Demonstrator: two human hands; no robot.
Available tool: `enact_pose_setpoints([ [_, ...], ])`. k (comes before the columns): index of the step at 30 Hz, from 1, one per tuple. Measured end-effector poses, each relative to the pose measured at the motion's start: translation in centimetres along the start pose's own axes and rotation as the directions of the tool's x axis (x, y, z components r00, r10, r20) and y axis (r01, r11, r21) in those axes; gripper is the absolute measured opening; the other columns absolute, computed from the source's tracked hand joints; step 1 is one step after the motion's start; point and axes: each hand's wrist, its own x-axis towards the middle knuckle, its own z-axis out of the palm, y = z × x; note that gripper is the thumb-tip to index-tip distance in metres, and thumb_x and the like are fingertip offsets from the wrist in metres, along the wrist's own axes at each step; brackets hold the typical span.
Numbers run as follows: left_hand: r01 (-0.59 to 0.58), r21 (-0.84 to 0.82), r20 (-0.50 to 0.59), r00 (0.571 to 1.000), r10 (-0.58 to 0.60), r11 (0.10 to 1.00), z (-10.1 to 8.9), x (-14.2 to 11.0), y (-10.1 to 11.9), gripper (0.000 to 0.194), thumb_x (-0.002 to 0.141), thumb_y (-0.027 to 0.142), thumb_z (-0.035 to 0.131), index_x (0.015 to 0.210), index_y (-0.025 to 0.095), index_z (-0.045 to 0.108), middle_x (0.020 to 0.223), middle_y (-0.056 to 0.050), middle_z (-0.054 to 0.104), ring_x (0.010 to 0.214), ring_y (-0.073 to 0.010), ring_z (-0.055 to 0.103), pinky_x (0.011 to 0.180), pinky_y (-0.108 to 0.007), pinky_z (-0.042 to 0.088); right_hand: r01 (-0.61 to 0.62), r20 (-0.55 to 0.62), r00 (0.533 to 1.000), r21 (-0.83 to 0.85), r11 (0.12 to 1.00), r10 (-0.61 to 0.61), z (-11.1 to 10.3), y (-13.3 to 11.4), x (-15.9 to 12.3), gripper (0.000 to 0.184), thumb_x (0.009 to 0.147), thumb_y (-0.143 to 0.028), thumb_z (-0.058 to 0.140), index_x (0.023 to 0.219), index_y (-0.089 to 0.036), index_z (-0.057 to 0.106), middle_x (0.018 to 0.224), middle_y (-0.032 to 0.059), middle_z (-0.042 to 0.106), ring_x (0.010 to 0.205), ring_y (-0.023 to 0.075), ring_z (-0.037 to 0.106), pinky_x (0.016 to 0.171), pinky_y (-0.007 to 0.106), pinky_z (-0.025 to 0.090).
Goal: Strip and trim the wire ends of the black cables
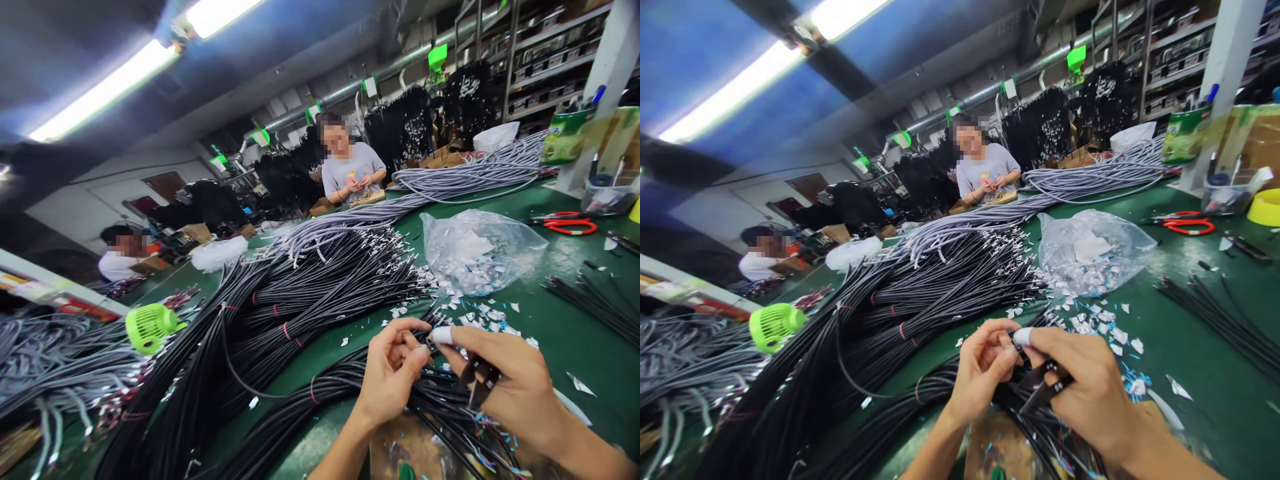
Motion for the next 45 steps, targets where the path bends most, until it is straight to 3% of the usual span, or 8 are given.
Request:
enact_pose_setpoints([
  [4,-0.090,0.009,0.076,0.993,0.089,0.996,-0.4,0.2,0.4,0.014,0.082,0.027,0.060,0.090,0.016,0.064,0.073,-0.001,0.047,0.054,-0.0058,0.038,0.046,-0.018,0.030,-0.416,0.121,0.909,0.219,0.883,0.398,0.5,0.3,0.9,0.009,0.078,-0.024,0.063,0.085,-0.019,0.066,0.070,-0.0005,0.068,0.056,0.0118,0.063,0.049,0.019,0.049],
  [8,-0.294,0.259,0.133,0.954,0.267,0.920,-0.5,0.1,1.1,0.013,0.084,0.019,0.056,0.075,0.015,0.065,0.069,-0.004,0.055,0.064,-0.0117,0.047,0.058,-0.024,0.037,-0.565,0.299,0.825,0.398,0.723,0.480,0.9,0.7,1.5,0.018,0.077,-0.034,0.063,0.085,-0.017,0.066,0.077,0.0031,0.070,0.070,0.0154,0.066,0.065,0.024,0.054],
  [14,-0.483,0.557,0.016,0.820,0.572,0.676,0.2,-0.8,0.4,0.026,0.080,0.004,0.048,0.077,0.020,0.068,0.075,-0.003,0.054,0.068,-0.0124,0.054,0.059,-0.023,0.042,-0.521,0.227,0.850,0.236,0.820,0.475,1.2,1.1,0.0,0.039,0.085,-0.041,0.054,0.116,-0.017,0.057,0.100,0.0096,0.068,0.087,0.0198,0.066,0.078,0.031,0.055],
  [20,-0.483,0.685,-0.060,0.709,0.703,0.545,0.2,-1.1,-0.1,0.031,0.072,-0.001,0.053,0.082,0.024,0.068,0.082,-0.002,0.056,0.071,-0.0119,0.057,0.065,-0.024,0.047,-0.282,0.166,0.947,0.020,0.959,0.275,1.1,0.9,-0.1,0.023,0.085,-0.033,0.055,0.101,-0.023,0.068,0.097,0.0059,0.070,0.090,0.0204,0.066,0.074,0.028,0.057],
  [28,-0.480,0.664,-0.038,0.744,0.668,0.573,0.5,-0.9,0.4,0.031,0.072,-0.003,0.052,0.081,0.023,0.068,0.079,-0.002,0.056,0.067,-0.0102,0.058,0.062,-0.022,0.047,-0.188,0.203,0.963,0.031,0.982,0.178,1.1,0.4,0.5,0.021,0.087,-0.029,0.051,0.081,-0.025,0.071,0.071,0.0013,0.069,0.080,0.0190,0.068,0.057,0.022,0.056],
  [39,-0.455,0.665,-0.048,0.766,0.641,0.592,0.7,-0.9,0.4,0.032,0.077,0.000,0.052,0.089,0.024,0.069,0.077,-0.003,0.061,0.066,-0.0117,0.058,0.061,-0.024,0.049,-0.223,0.190,0.959,0.055,0.973,0.209,1.5,0.5,0.5,0.024,0.087,-0.030,0.051,0.094,-0.022,0.072,0.082,0.0040,0.073,0.075,0.0189,0.069,0.058,0.022,0.058],
  [42,-0.299,0.621,-0.194,0.837,0.511,0.724,0.9,-0.6,0.3,0.035,0.075,0.007,0.061,0.107,0.022,0.061,0.080,-0.002,0.064,0.068,-0.0130,0.059,0.063,-0.024,0.050,-0.198,0.089,0.976,-0.018,0.980,0.199,1.7,0.7,0.2,0.021,0.085,-0.030,0.055,0.093,-0.020,0.072,0.085,0.0052,0.073,0.076,0.0193,0.070,0.062,0.023,0.059],
  [45,-0.108,0.542,-0.347,0.874,0.339,0.833,0.9,-0.4,0.2,0.015,0.073,0.018,0.069,0.087,0.016,0.064,0.074,-0.002,0.063,0.064,-0.0136,0.060,0.058,-0.023,0.050,-0.169,0.004,0.985,-0.097,0.981,0.170,1.9,1.1,-0.2,0.020,0.083,-0.030,0.057,0.091,-0.020,0.072,0.086,0.0062,0.073,0.077,0.0206,0.070,0.065,0.026,0.059],
])
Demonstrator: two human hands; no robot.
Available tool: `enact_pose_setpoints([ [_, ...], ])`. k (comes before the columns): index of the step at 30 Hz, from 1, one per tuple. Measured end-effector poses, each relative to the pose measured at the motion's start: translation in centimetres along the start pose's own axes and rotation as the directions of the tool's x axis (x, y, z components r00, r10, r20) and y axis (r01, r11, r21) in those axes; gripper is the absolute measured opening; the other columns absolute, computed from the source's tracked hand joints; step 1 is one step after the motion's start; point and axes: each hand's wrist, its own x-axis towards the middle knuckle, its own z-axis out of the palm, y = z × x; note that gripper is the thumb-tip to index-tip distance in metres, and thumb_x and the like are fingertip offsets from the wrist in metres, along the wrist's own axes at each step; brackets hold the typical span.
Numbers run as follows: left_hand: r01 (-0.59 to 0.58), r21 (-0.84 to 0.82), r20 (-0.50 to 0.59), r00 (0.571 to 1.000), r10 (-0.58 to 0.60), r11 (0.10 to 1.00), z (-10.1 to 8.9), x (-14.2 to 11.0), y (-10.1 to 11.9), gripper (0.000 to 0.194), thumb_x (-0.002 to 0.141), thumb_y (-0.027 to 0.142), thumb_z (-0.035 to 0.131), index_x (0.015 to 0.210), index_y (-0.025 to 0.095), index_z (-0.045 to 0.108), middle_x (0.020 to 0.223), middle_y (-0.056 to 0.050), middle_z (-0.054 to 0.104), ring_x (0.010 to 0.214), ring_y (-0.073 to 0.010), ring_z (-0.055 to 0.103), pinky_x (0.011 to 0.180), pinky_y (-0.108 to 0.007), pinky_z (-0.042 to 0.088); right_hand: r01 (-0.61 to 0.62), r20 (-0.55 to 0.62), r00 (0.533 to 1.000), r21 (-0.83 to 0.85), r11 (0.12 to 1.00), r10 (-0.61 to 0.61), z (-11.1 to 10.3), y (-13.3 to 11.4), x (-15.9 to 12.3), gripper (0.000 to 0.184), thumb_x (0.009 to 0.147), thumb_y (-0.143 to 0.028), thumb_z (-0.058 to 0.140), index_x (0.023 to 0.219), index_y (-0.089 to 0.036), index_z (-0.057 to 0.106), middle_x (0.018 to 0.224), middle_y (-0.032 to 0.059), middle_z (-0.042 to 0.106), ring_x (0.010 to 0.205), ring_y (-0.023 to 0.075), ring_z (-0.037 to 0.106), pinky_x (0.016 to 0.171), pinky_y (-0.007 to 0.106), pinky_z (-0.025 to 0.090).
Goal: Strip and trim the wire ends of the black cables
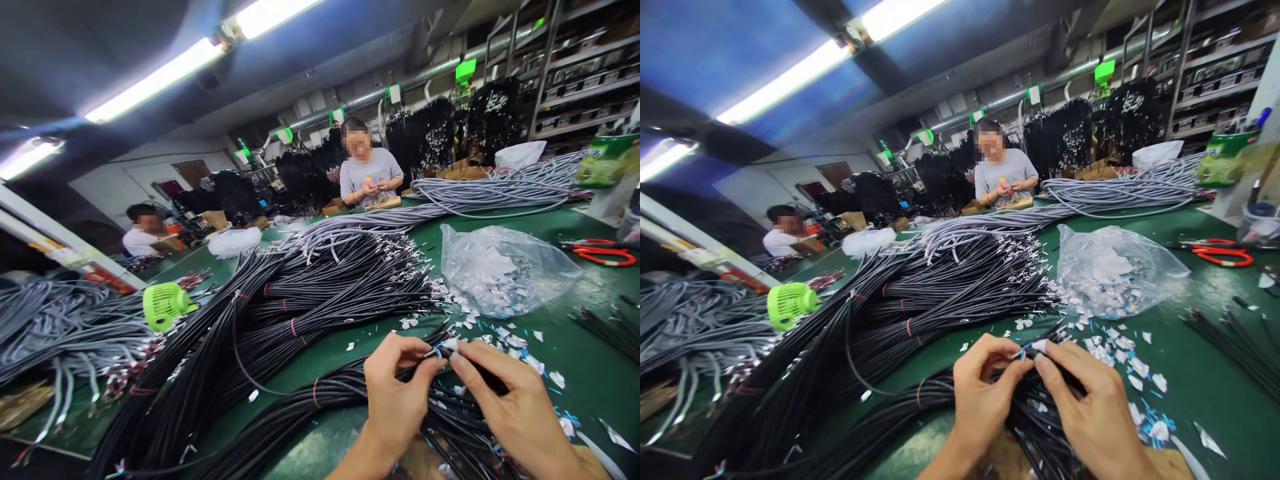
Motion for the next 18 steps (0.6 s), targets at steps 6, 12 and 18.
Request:
enact_pose_setpoints([
  [6,-0.007,0.039,0.107,0.994,0.003,0.999,-0.6,0.3,0.3,0.012,0.082,0.022,0.058,0.075,0.014,0.065,0.064,-0.003,0.058,0.059,-0.0127,0.053,0.055,-0.023,0.042,0.062,-0.033,0.997,-0.087,0.994,-0.065,-0.1,0.1,-0.2,0.018,0.084,-0.028,0.056,0.093,-0.020,0.070,0.088,0.0059,0.072,0.077,0.0197,0.070,0.066,0.026,0.058],
  [12,0.261,-0.227,0.333,0.926,-0.177,0.938,-1.0,1.3,0.7,0.041,0.082,0.046,0.054,0.062,0.011,0.059,0.054,0.001,0.042,0.049,-0.0080,0.033,0.047,-0.022,0.025,0.155,0.022,0.988,-0.071,0.985,-0.154,-0.9,-0.1,0.4,0.017,0.084,-0.025,0.056,0.094,-0.022,0.070,0.085,0.0047,0.072,0.075,0.0202,0.070,0.061,0.025,0.058],
  [18,0.478,-0.339,0.549,0.800,-0.242,0.810,-1.4,2.0,0.4,0.051,0.076,0.059,0.055,0.056,0.012,0.050,0.046,0.005,0.033,0.041,-0.0037,0.023,0.041,-0.021,0.016,0.150,0.086,0.985,-0.021,0.988,-0.148,-1.2,0.1,0.5,0.016,0.083,-0.026,0.058,0.091,-0.023,0.071,0.085,0.0040,0.072,0.076,0.0202,0.069,0.060,0.025,0.058],
])
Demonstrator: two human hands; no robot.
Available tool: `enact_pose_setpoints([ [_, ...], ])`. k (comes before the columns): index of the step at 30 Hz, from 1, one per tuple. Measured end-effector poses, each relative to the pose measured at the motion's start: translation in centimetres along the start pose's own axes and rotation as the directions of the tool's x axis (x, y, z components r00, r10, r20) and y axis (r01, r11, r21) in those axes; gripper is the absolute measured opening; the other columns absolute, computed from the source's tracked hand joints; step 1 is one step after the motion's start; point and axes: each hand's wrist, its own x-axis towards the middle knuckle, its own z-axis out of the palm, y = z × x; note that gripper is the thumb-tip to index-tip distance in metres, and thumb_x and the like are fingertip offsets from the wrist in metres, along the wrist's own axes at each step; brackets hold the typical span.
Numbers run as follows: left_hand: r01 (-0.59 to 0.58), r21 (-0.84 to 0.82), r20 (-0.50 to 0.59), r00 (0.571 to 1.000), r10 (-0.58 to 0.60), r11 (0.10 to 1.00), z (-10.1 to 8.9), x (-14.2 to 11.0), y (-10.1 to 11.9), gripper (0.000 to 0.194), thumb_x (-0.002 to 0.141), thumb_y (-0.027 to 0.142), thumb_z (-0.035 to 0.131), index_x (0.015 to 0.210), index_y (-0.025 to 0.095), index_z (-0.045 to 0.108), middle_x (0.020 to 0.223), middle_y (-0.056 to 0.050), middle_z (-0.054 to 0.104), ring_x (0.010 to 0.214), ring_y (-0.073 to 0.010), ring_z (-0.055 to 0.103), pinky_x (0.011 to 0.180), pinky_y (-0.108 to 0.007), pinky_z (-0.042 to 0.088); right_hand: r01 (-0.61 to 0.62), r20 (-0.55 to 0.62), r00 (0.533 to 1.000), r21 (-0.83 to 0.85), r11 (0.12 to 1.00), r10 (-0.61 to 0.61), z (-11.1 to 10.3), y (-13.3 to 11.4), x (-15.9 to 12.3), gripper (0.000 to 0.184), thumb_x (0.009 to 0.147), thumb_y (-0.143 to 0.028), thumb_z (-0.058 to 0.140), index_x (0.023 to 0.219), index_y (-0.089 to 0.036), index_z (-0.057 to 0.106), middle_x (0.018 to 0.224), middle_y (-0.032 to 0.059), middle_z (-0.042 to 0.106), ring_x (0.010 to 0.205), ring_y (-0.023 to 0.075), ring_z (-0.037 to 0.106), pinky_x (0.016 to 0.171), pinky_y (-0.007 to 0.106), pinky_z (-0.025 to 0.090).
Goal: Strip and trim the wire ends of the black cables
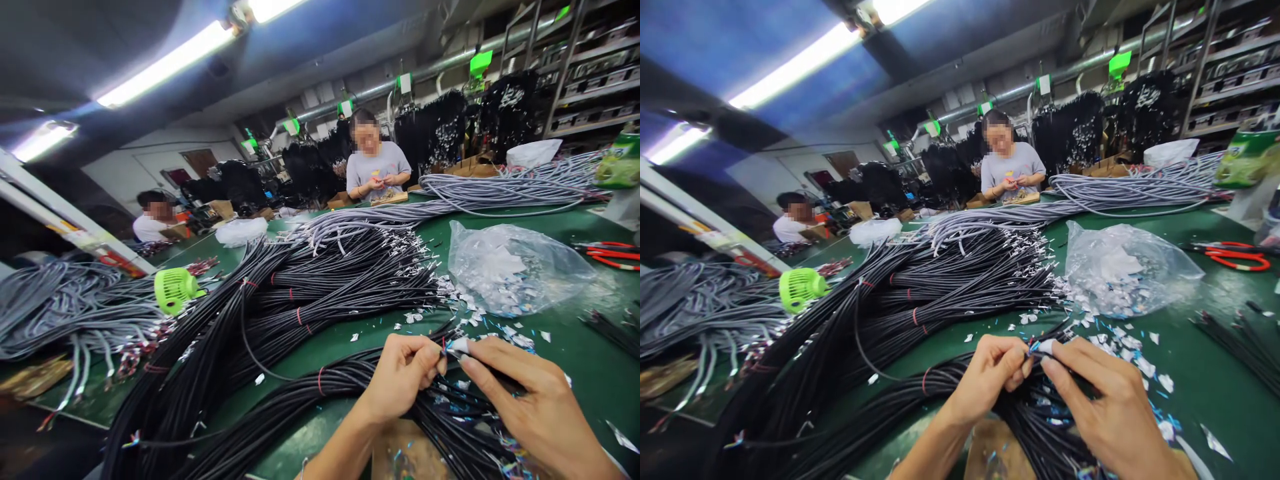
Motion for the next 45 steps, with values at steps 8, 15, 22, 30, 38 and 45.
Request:
enact_pose_setpoints([
  [8,-0.015,0.009,-0.071,0.997,0.015,1.000,0.6,-0.1,-0.1,0.045,0.077,0.053,0.058,0.062,0.010,0.057,0.045,0.005,0.035,0.041,-0.0039,0.025,0.041,-0.020,0.017,-0.151,-0.039,0.988,-0.048,0.987,0.149,-0.3,0.2,0.1,0.015,0.085,-0.031,0.057,0.092,-0.022,0.066,0.085,0.0027,0.068,0.075,0.0176,0.065,0.068,0.028,0.052],
  [15,-0.042,0.171,-0.114,0.992,0.062,0.984,1.5,-0.6,-0.3,0.035,0.079,0.040,0.059,0.064,0.008,0.062,0.053,0.002,0.042,0.048,-0.0064,0.031,0.045,-0.020,0.024,-0.203,0.110,0.976,0.125,0.971,0.189,-0.9,-0.6,0.7,0.015,0.082,-0.032,0.060,0.075,-0.020,0.056,0.069,-0.0010,0.052,0.059,0.0125,0.049,0.054,0.024,0.039],
  [22,-0.201,0.441,-0.038,0.970,0.241,0.875,0.5,-0.1,-0.4,0.018,0.080,0.023,0.059,0.069,0.011,0.068,0.061,-0.002,0.056,0.058,-0.0109,0.045,0.055,-0.022,0.032,-0.599,0.477,0.796,0.528,0.603,0.373,0.3,-0.3,0.6,0.030,0.085,-0.048,0.049,0.078,-0.019,0.047,0.058,-0.0068,0.029,0.047,0.0087,0.025,0.042,0.022,0.022],
  [30,-0.077,0.288,-0.162,0.978,0.128,0.955,1.3,-0.2,-1.3,0.016,0.074,0.022,0.064,0.064,0.012,0.058,0.058,0.002,0.049,0.052,-0.0079,0.039,0.049,-0.019,0.029,-0.284,0.008,0.958,0.107,0.953,0.285,0.9,0.9,0.4,0.020,0.088,-0.028,0.047,0.070,-0.020,0.044,0.068,0.0000,0.046,0.062,0.0145,0.042,0.057,0.026,0.034],
  [38,-0.075,0.292,-0.169,0.977,0.128,0.953,1.6,-0.3,-0.9,0.022,0.077,0.026,0.060,0.062,0.010,0.059,0.055,0.001,0.049,0.051,-0.0083,0.038,0.047,-0.020,0.027,-0.230,0.166,0.965,0.157,0.961,0.204,-1.7,1.0,1.8,0.019,0.088,-0.030,0.050,0.072,-0.019,0.052,0.068,0.0004,0.050,0.060,0.0131,0.045,0.055,0.025,0.035],
  [45,-0.125,0.385,0.000,0.991,0.135,0.915,0.4,-0.1,-0.5,0.024,0.079,0.029,0.059,0.068,0.009,0.067,0.059,-0.002,0.053,0.055,-0.0105,0.040,0.052,-0.023,0.028,-0.414,0.408,0.884,0.465,0.782,0.226,0.0,-0.1,1.2,0.035,0.088,-0.044,0.046,0.064,-0.019,0.043,0.058,-0.0036,0.039,0.052,0.0101,0.036,0.047,0.023,0.029],
])
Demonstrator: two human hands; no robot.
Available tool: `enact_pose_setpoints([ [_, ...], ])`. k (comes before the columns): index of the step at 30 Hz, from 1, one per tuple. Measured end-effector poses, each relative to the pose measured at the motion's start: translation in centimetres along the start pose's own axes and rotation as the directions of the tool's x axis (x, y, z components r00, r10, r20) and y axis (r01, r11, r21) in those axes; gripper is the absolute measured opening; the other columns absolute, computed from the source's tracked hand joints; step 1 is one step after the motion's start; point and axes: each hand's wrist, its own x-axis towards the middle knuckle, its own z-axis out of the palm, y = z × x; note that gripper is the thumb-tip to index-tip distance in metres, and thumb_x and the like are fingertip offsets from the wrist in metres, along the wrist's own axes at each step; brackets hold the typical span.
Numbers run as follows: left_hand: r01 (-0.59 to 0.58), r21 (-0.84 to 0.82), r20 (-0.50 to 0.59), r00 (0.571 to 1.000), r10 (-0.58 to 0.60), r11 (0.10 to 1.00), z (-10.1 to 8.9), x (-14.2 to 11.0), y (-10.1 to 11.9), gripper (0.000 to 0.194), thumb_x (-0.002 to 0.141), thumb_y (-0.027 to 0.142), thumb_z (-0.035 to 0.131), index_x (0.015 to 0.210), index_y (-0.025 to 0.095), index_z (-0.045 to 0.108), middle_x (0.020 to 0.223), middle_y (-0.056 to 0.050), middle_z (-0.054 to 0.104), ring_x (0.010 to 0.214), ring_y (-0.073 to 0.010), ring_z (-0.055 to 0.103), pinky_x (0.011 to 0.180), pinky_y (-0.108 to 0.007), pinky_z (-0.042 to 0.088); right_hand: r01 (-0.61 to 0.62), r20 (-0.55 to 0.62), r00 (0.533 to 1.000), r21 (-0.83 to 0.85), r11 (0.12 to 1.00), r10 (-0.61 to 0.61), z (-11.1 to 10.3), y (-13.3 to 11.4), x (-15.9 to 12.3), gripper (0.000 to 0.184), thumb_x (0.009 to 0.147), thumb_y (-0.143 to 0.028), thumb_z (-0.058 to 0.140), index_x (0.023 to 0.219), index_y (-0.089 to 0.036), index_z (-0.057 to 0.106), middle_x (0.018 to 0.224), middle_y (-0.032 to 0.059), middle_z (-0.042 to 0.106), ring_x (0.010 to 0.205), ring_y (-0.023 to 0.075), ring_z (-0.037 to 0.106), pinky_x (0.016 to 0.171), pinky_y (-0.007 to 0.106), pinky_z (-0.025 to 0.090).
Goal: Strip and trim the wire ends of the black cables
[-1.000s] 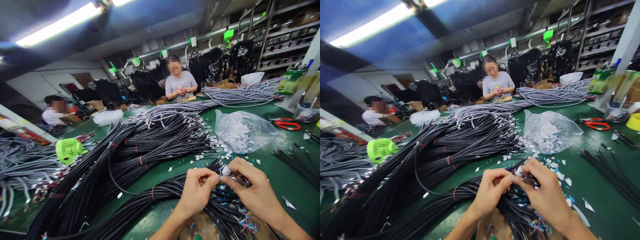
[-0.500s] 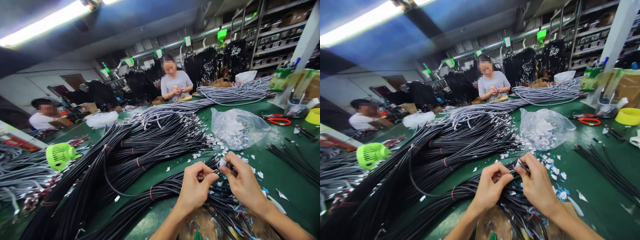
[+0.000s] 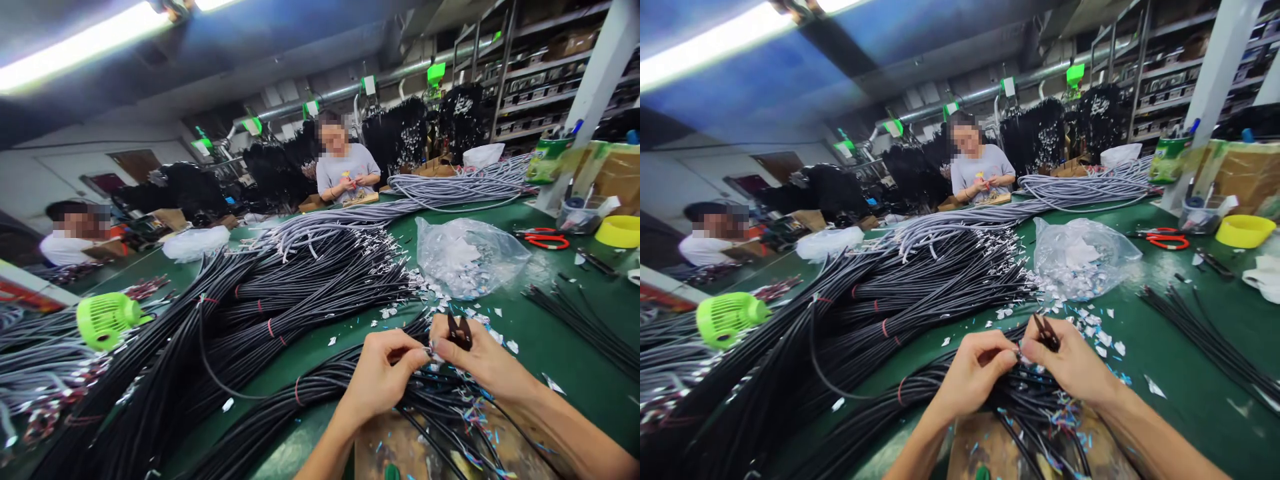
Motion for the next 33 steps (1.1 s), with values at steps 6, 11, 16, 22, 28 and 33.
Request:
enact_pose_setpoints([
  [6,0.032,-0.195,-0.059,0.997,-0.044,0.980,0.6,0.0,-0.3,0.020,0.065,0.022,0.072,0.058,0.012,0.057,0.060,0.002,0.047,0.055,-0.0093,0.039,0.051,-0.022,0.028,0.141,-0.100,0.978,-0.334,0.932,-0.184,-0.2,0.2,-0.6,0.024,0.089,-0.026,0.046,0.067,-0.018,0.049,0.065,-0.0008,0.044,0.058,0.0117,0.041,0.052,0.024,0.031],
  [11,0.074,-0.234,-0.134,0.985,-0.107,0.969,1.2,-0.1,-0.3,0.024,0.063,0.022,0.073,0.055,0.014,0.052,0.061,0.002,0.046,0.057,-0.0094,0.039,0.052,-0.021,0.028,-0.045,-0.551,0.698,-0.670,0.741,-0.456,-3.3,-0.2,-0.6,0.015,0.083,-0.020,0.056,0.069,-0.019,0.053,0.064,-0.0016,0.046,0.056,0.0119,0.042,0.055,0.026,0.032],
  [16,0.087,-0.300,-0.102,0.987,-0.122,0.950,0.5,0.4,-0.2,0.027,0.070,0.031,0.068,0.056,0.013,0.053,0.055,0.003,0.042,0.052,-0.0080,0.033,0.050,-0.022,0.024,0.156,-0.276,0.899,-0.525,0.837,-0.341,-2.3,-0.1,-0.2,0.007,0.086,-0.017,0.053,0.088,-0.020,0.059,0.082,0.0019,0.058,0.072,0.0136,0.054,0.064,0.024,0.041],
  [22,0.060,-0.248,-0.101,0.991,-0.088,0.967,0.6,0.2,-0.1,0.030,0.075,0.038,0.064,0.063,0.010,0.062,0.059,0.000,0.048,0.053,-0.0086,0.035,0.051,-0.023,0.026,0.155,-0.141,0.964,-0.385,0.910,-0.224,-1.2,-0.6,-0.4,0.018,0.089,-0.024,0.051,0.072,-0.019,0.057,0.067,-0.0004,0.054,0.060,0.0118,0.048,0.054,0.024,0.037],
  [28,0.061,-0.231,-0.080,0.993,-0.081,0.971,0.7,0.2,-0.2,0.035,0.077,0.042,0.061,0.061,0.011,0.059,0.060,0.001,0.046,0.055,-0.0092,0.037,0.052,-0.023,0.026,0.183,-0.129,0.959,-0.398,0.899,-0.253,-0.9,-0.6,-0.6,0.007,0.083,-0.015,0.053,0.078,-0.019,0.057,0.070,0.0000,0.054,0.062,0.0130,0.049,0.056,0.025,0.038],
  [33,0.060,-0.189,-0.039,0.997,-0.068,0.980,0.7,0.1,-0.3,0.043,0.084,0.047,0.051,0.058,0.013,0.052,0.057,0.002,0.040,0.054,-0.0093,0.034,0.052,-0.024,0.025,0.152,-0.163,0.958,-0.413,0.898,-0.237,-0.4,-0.3,-0.6,0.009,0.078,-0.011,0.053,0.078,-0.020,0.057,0.069,-0.0009,0.054,0.060,0.0129,0.049,0.054,0.025,0.038],
])
